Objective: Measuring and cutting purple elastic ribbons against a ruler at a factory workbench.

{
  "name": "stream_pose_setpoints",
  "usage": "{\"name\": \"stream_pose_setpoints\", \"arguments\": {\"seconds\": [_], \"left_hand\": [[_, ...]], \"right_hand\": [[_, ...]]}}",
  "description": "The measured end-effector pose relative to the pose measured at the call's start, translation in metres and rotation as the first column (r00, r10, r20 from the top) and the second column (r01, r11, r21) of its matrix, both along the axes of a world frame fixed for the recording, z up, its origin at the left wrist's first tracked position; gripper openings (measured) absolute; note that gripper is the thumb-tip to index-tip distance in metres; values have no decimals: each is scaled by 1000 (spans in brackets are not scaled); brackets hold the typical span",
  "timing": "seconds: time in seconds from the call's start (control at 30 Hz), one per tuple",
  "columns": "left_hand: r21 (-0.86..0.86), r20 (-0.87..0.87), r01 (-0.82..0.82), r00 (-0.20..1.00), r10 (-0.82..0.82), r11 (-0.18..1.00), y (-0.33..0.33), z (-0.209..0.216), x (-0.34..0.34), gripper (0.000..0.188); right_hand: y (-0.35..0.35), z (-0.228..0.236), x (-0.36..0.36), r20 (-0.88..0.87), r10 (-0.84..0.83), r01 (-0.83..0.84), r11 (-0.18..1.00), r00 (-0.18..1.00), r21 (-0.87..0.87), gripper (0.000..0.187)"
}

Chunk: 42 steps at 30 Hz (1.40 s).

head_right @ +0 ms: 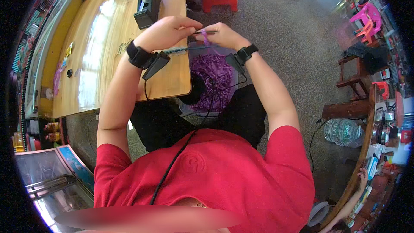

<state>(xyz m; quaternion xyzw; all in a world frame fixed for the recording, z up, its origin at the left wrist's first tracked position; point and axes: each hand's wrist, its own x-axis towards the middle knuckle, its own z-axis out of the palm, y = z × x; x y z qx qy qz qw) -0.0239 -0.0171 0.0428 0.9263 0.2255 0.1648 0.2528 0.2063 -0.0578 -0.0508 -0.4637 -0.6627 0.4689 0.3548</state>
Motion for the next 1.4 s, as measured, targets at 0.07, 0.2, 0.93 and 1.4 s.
{"name": "stream_pose_setpoints", "arguments": {"seconds": [0.07, 0.2, 0.93, 1.4], "left_hand": [[21, -4, 89, 996, -89, 996, 4, -19, -1, 30], [159, -91, 65, 995, -51, 985, -5, -22, 5, 35], [56, -111, -48, 992, 54, 997, -12, -26, 9, 34], [235, -186, -30, 980, 76, 971, -18, -26, 10, 39]], "right_hand": [[-4, -11, -13, -98, -7, 9, 1000, 995, 15, 27], [-11, -41, -5, -17, 55, -49, 967, 998, 248, 26], [-170, -153, -41, -539, -391, -165, 676, 746, -719, 27], [-170, -161, -66, 147, -269, 306, 794, 952, -526, 29]]}}
